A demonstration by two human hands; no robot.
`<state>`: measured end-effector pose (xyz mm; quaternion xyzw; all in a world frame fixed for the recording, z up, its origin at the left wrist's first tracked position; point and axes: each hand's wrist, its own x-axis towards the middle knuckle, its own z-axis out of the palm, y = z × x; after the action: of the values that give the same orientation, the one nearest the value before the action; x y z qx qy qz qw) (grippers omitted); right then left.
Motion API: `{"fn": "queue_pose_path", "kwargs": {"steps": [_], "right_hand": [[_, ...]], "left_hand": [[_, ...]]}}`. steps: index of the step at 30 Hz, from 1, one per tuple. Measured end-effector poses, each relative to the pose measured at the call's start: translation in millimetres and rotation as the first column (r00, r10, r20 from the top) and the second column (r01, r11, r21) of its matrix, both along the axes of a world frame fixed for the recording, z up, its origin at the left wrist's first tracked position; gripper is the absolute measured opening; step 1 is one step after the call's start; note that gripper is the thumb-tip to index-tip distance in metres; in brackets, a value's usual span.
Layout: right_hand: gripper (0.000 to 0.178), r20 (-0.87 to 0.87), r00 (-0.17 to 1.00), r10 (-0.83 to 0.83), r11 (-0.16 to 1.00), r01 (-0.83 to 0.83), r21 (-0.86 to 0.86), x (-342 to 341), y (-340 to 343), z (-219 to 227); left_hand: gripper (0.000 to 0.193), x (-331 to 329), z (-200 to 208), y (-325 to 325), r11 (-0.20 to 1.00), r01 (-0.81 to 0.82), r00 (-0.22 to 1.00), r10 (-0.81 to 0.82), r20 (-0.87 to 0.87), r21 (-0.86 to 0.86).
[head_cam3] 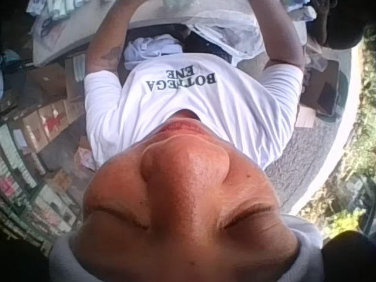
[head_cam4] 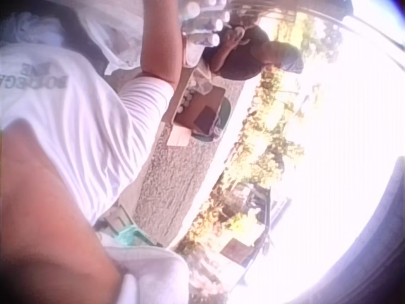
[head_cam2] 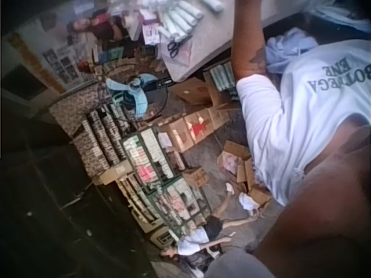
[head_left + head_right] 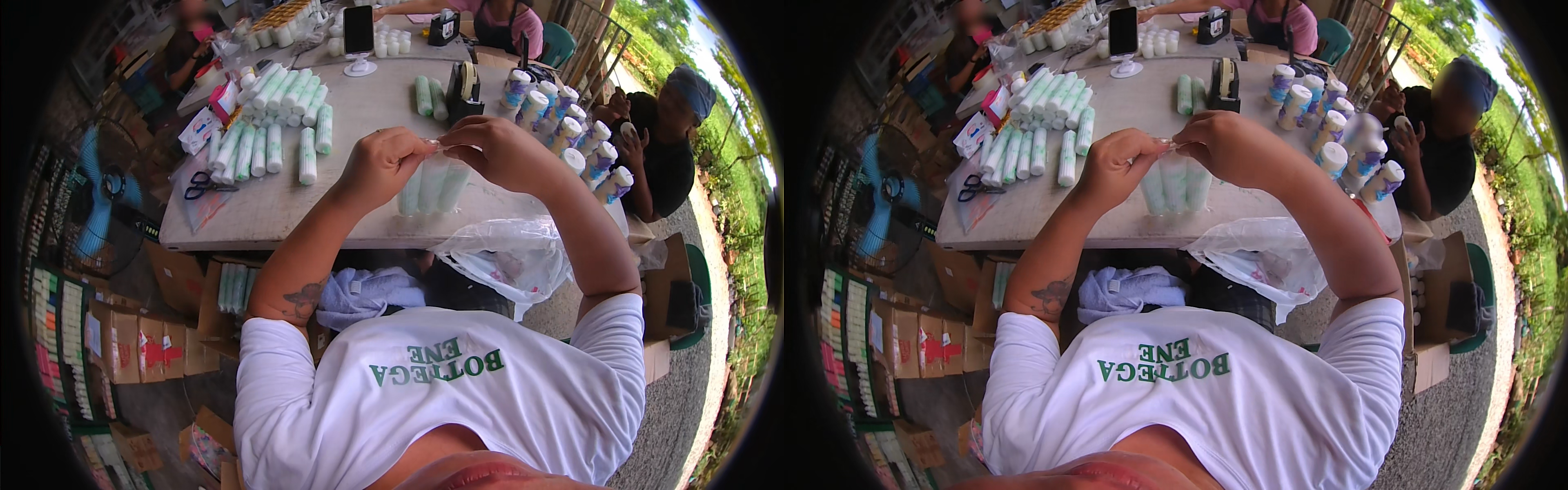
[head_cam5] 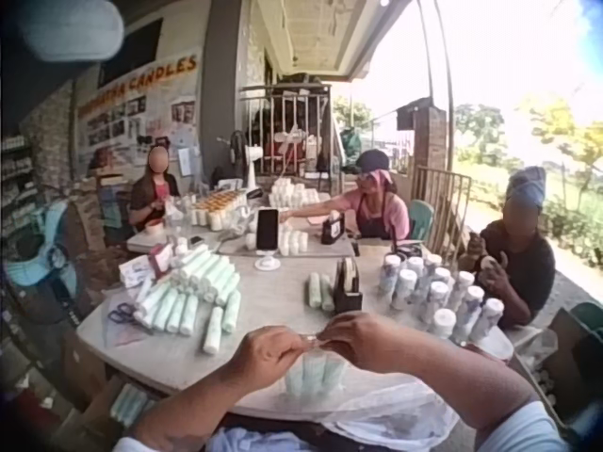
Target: The person repeatedly picks up cylindrical green candles from a table, places them into clear plastic bags, and seals the bags. The person then places the packaged candles into a cardboard box. The process is repeated multiple times throughout the video.
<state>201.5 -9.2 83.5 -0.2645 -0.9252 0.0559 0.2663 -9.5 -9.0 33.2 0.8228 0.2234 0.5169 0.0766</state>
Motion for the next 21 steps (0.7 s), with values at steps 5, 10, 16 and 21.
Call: {"fn": "queue_pose_path", "kwargs": {"steps": [5, 10, 16, 21], "right_hand": [[0.015, 0.134, 0.985, -0.106, 0.971, 0.074, 0.225, -7, -11, -2], [0.014, 0.133, 0.987, -0.093, 0.968, 0.058, 0.243, -6, -9, -5], [0.009, 0.081, 0.996, -0.034, 0.962, 0.011, 0.274, -7, -6, -6], [0.009, 0.039, 0.998, -0.054, 0.980, 0.045, 0.192, -5, -3, -7]], "left_hand": [[0.010, -2, 0, 1, 1.000, -0.011, 1.000, 0.011, -0.023, 0.013], [0.012, -2, 21, -14, 0.991, -0.015, 0.998, 0.007, -0.060, -0.134], [0.012, -11, 33, -8, 0.993, -0.078, 0.920, 0.107, -0.378, 0.093], [0.009, -9, 28, -4, 0.971, -0.066, 0.915, 0.151, -0.374, 0.231]]}}
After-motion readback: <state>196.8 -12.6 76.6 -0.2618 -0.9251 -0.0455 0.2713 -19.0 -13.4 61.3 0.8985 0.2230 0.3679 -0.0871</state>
